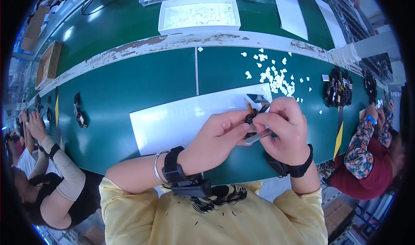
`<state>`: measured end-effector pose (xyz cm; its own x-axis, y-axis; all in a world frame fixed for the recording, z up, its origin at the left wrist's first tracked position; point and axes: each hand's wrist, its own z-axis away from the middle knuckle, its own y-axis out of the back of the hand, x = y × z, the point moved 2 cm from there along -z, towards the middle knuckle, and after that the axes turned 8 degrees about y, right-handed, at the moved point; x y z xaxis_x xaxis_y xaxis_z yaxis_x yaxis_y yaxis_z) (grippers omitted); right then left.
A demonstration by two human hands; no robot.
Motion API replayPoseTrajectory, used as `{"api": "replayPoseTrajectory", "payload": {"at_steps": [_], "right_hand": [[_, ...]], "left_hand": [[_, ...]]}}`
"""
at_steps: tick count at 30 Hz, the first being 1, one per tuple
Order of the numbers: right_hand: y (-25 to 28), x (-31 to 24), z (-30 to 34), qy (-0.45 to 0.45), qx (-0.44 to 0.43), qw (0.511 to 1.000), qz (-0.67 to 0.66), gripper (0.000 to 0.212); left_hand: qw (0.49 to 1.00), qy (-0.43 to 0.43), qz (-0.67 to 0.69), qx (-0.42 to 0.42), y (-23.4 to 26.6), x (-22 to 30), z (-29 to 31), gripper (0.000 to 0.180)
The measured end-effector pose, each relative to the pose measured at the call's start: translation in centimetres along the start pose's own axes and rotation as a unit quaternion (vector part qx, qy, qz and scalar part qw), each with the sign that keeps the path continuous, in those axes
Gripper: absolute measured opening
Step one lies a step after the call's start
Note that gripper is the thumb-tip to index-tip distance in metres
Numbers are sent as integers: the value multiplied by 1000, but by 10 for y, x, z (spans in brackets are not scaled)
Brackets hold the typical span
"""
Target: The person picks up a small electronic component and uses tweezers to apply a white adhesive piece to it. They then press a small circular part onto the adhesive and set the assembly aside.
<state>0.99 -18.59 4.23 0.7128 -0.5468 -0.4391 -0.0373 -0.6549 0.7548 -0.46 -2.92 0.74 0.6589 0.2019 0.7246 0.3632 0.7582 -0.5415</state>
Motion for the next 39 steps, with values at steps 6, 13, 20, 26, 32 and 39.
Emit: {"api": "replayPoseTrajectory", "payload": {"at_steps": [6,13,20,26,32,39], "right_hand": [[0,-5,-2,-23,8,999,40,18],[-1,-5,-4,-100,27,995,-13,17],[31,8,13,-99,100,987,-80,13],[77,54,58,-247,66,966,28,12],[115,108,73,-327,17,913,242,22],[116,116,46,-310,32,899,309,12]], "left_hand": [[979,-137,-126,82,-7,0,0,27],[957,-71,-251,123,3,12,-9,27],[983,-54,-136,115,21,28,-4,22],[842,-128,-299,430,115,62,97,29],[524,-22,-599,604,229,52,220,31],[459,-72,-595,656,209,72,224,34]]}}
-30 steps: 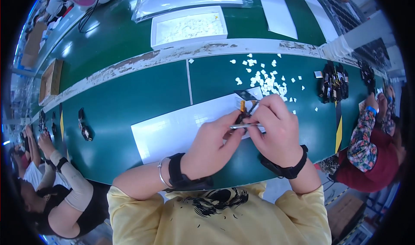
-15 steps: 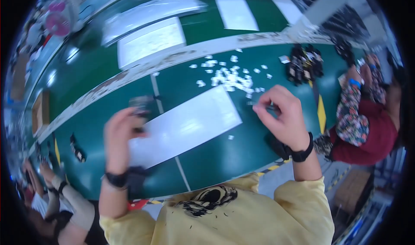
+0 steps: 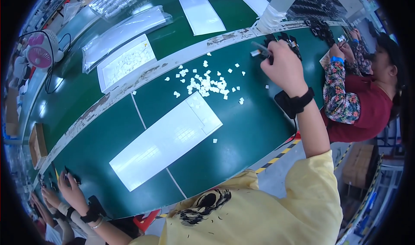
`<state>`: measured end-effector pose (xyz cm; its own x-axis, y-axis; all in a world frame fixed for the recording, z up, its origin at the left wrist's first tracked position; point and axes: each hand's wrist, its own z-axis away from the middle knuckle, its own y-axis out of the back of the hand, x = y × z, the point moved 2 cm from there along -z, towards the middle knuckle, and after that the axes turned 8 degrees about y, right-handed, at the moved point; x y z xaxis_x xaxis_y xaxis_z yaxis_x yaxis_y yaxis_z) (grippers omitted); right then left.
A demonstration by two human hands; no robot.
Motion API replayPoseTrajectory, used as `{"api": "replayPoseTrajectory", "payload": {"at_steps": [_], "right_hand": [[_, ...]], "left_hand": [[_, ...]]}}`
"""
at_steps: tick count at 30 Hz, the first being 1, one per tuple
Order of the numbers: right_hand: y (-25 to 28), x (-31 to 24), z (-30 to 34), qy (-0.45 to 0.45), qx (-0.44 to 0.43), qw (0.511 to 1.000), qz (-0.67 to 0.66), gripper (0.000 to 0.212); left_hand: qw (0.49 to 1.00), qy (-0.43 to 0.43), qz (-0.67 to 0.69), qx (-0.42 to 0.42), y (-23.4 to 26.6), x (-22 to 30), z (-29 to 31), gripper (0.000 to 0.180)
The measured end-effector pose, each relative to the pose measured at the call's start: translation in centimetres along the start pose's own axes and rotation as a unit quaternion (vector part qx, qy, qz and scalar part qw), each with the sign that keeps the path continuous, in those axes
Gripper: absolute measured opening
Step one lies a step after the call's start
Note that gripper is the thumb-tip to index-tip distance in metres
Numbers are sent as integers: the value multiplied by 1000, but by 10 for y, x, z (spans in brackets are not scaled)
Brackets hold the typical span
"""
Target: The person picks up a small electronic component and uses tweezers to apply a white adhesive piece to it. They then press a small circular part onto the adhesive and set the assembly aside.
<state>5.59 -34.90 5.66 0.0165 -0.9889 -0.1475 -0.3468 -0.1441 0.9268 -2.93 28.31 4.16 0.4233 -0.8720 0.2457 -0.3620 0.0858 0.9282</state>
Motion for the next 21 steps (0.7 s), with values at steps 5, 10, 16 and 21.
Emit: {"api": "replayPoseTrajectory", "payload": {"at_steps": [5,10,16,21], "right_hand": [[30,-76,8,130,90,974,-159,12],[31,-149,63,326,-25,919,-218,22],[5,-142,76,212,-56,895,-389,25],[-35,-95,71,-55,-120,777,-615,26]], "left_hand": [[792,-53,440,-421,-2,177,69,43],[445,53,530,-720,-24,277,141,60],[373,217,606,-669,-55,286,137,32],[513,149,535,-655,-74,276,127,23]]}}
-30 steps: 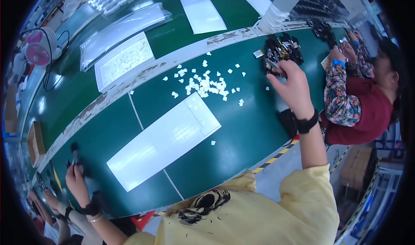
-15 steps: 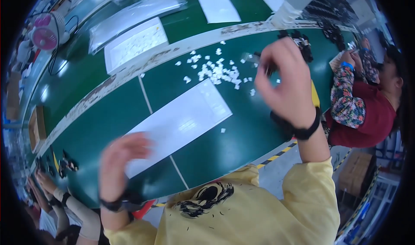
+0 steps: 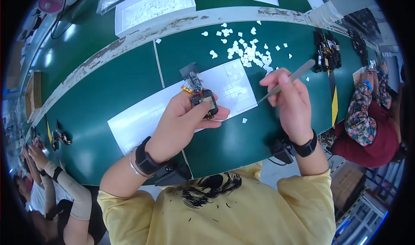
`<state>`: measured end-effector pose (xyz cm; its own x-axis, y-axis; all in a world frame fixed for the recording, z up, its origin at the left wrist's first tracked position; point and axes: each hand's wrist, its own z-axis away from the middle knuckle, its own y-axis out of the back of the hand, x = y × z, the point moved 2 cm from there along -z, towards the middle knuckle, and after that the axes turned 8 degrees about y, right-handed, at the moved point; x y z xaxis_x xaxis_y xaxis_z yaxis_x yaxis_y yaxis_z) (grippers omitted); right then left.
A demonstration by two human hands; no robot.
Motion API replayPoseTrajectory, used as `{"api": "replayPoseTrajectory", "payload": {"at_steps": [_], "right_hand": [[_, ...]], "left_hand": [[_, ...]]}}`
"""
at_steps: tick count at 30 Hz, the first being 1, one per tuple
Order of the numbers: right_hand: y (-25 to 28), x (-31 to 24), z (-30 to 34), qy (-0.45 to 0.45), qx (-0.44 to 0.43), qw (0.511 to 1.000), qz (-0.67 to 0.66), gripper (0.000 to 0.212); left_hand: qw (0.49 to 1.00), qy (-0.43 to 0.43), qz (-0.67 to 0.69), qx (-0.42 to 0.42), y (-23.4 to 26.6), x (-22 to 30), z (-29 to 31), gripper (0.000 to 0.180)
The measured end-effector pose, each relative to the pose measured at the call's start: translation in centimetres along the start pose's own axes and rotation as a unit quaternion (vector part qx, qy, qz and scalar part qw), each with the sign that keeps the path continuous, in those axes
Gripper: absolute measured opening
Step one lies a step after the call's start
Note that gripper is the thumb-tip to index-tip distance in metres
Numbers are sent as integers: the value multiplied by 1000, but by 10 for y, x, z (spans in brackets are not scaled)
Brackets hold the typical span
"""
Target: The person picks up a small electronic component and uses tweezers to apply a white adhesive piece to it. They then press a small circular part onto the adhesive and set the assembly aside.
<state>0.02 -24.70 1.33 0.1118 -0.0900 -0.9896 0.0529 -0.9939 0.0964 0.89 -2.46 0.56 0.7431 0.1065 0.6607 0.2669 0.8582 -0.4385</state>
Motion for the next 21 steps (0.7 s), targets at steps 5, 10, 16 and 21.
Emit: {"api": "replayPoseTrajectory", "payload": {"at_steps": [5,10,16,21], "right_hand": [[-13,13,2,-110,42,978,-171,16],[-19,17,4,-99,15,984,-150,8],[-13,21,6,-41,21,993,-110,11],[-11,12,6,66,55,995,-44,12]], "left_hand": [[1000,6,-19,-12,1,-2,-4,21],[1000,20,-8,-5,3,-2,-4,24],[999,-4,37,-7,3,-4,-4,21],[998,-8,55,-26,5,-6,-5,22]]}}
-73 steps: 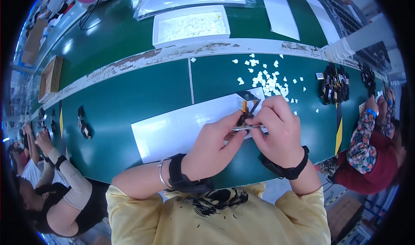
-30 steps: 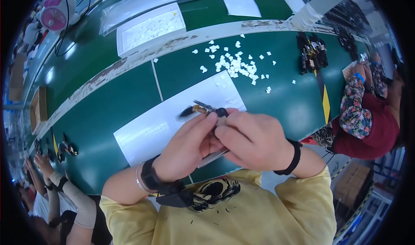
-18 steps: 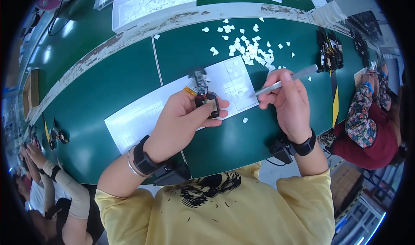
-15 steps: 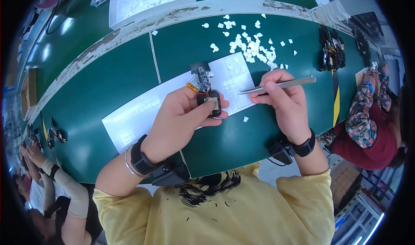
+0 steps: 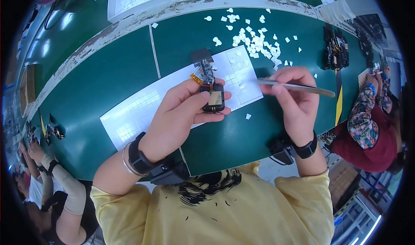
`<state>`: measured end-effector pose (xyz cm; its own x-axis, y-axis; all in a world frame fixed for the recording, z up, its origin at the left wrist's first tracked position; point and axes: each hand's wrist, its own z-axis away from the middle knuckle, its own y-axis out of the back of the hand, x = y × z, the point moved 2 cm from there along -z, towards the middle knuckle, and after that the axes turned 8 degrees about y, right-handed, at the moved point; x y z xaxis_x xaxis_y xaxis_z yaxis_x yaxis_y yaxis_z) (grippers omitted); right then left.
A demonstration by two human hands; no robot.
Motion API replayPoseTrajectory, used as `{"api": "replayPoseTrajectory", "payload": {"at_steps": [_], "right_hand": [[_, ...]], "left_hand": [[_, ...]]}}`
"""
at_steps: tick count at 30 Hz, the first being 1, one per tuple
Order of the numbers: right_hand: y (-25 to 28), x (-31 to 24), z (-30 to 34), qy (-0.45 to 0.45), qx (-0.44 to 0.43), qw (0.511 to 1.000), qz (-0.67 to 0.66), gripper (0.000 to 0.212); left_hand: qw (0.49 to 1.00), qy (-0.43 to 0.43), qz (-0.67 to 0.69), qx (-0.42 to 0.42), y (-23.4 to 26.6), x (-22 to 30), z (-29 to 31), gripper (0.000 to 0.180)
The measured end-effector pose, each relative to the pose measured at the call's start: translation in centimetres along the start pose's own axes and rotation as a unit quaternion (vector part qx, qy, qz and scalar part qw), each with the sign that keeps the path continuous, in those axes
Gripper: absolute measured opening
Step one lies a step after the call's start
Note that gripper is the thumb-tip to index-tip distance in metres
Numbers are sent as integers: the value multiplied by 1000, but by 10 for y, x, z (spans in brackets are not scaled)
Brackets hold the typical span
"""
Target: The person picks up a small electronic component and uses tweezers to apply a white adhesive piece to it. They then press a small circular part onto the adhesive and set the assembly aside.
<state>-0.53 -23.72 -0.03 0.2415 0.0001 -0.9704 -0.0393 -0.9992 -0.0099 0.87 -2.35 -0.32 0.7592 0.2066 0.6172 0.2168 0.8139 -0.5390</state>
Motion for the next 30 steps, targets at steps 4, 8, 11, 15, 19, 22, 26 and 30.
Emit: {"api": "replayPoseTrajectory", "payload": {"at_steps": [4,8,11,15,19,22,26,30], "right_hand": [[-4,-1,1,-98,-62,993,14,10],[3,-4,-1,-5,7,998,60,11],[-4,1,4,-100,-49,993,-33,13],[-4,4,1,-150,-22,987,-60,13],[-2,6,0,-127,-46,990,-29,11],[6,8,-2,-121,-76,988,-52,10],[2,-3,-4,-155,-8,976,-156,11],[-21,-26,7,-60,-12,982,-180,15]], "left_hand": [[1000,-3,-19,-2,1,0,0,23],[1000,-1,-13,3,-1,1,1,24],[999,12,-37,8,-3,2,1,25],[999,15,-43,17,-5,3,1,27],[999,11,-40,19,-6,4,1,30],[1000,9,-30,2,-1,1,0,30],[999,-16,-4,-37,2,-1,2,36],[993,-14,52,-103,-13,0,11,43]]}}
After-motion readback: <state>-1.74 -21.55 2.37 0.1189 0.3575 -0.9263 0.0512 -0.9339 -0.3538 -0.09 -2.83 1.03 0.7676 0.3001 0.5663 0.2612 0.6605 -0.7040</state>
